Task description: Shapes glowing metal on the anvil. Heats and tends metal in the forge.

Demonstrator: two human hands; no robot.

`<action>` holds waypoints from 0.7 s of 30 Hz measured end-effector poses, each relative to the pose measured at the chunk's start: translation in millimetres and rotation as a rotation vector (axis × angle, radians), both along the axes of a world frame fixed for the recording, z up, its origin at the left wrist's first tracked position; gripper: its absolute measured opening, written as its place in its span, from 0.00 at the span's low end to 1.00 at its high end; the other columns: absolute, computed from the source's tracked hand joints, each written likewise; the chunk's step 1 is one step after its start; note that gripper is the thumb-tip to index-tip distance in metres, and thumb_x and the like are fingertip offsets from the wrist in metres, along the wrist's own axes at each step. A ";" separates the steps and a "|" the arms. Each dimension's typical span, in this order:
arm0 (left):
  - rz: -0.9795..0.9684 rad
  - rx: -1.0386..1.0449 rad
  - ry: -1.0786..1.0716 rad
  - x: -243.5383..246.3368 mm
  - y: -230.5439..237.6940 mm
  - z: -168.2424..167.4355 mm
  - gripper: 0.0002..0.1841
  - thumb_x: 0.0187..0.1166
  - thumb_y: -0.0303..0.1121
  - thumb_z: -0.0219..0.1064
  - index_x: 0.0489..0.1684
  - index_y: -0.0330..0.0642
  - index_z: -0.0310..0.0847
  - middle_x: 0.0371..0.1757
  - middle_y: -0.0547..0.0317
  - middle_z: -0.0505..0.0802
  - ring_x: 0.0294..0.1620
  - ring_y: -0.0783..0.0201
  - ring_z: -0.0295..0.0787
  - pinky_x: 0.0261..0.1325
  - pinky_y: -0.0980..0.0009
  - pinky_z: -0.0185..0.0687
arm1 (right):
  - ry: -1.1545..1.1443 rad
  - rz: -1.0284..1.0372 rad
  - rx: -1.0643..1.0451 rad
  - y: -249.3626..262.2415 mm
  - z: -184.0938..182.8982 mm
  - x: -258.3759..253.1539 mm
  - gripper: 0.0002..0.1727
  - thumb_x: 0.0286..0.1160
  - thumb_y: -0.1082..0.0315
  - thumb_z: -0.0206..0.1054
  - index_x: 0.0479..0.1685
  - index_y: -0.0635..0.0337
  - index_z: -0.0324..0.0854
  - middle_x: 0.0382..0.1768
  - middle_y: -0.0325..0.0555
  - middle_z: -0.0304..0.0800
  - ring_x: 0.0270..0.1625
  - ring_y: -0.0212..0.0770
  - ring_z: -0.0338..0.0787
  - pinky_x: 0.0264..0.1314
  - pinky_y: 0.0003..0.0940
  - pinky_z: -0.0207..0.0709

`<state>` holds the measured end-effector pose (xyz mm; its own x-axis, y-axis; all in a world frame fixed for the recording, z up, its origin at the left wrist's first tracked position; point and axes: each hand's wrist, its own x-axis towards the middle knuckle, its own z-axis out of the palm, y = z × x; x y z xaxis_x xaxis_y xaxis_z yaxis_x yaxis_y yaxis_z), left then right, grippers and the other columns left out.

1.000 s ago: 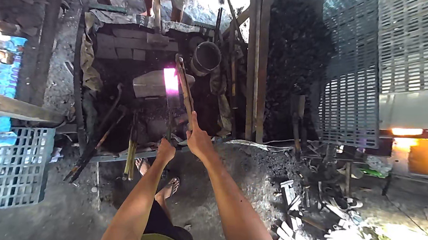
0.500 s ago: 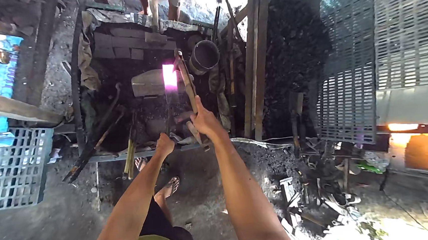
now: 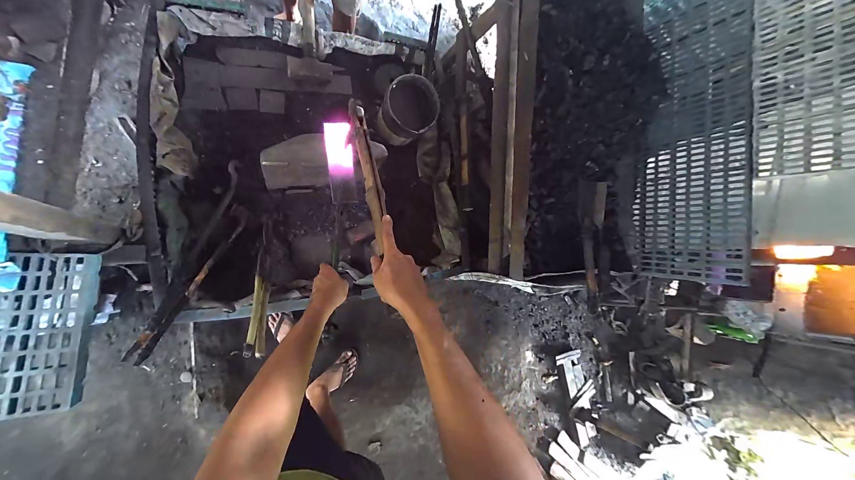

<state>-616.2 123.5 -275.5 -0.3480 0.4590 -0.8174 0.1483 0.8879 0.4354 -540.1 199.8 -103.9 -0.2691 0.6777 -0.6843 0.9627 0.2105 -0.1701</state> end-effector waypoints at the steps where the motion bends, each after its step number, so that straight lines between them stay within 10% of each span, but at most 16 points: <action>1: -0.002 -0.002 0.005 0.5 0.5 0.0 0.33 0.78 0.34 0.66 0.81 0.32 0.61 0.66 0.34 0.87 0.68 0.41 0.87 0.69 0.43 0.82 | 0.000 -0.002 -0.002 -0.2 -0.8 0.5 0.43 0.94 0.54 0.48 0.97 0.28 0.18 0.52 0.54 0.92 0.50 0.51 0.94 0.56 0.48 0.86; 13: -0.012 -0.011 0.013 2.0 0.2 -4.8 0.33 0.77 0.37 0.67 0.80 0.33 0.62 0.66 0.35 0.88 0.68 0.41 0.88 0.69 0.42 0.82 | -0.037 0.071 0.023 -6.0 -0.1 -5.8 0.44 0.93 0.58 0.49 0.97 0.30 0.19 0.55 0.53 0.93 0.58 0.54 0.93 0.62 0.53 0.84; 21: -0.006 0.010 -0.005 -21.6 17.1 7.4 0.26 0.80 0.32 0.64 0.76 0.30 0.66 0.64 0.33 0.87 0.65 0.41 0.88 0.66 0.42 0.83 | 0.085 -0.001 -0.012 40.3 16.0 -11.5 0.44 0.93 0.56 0.51 0.98 0.32 0.21 0.51 0.61 0.90 0.44 0.55 0.94 0.49 0.53 0.87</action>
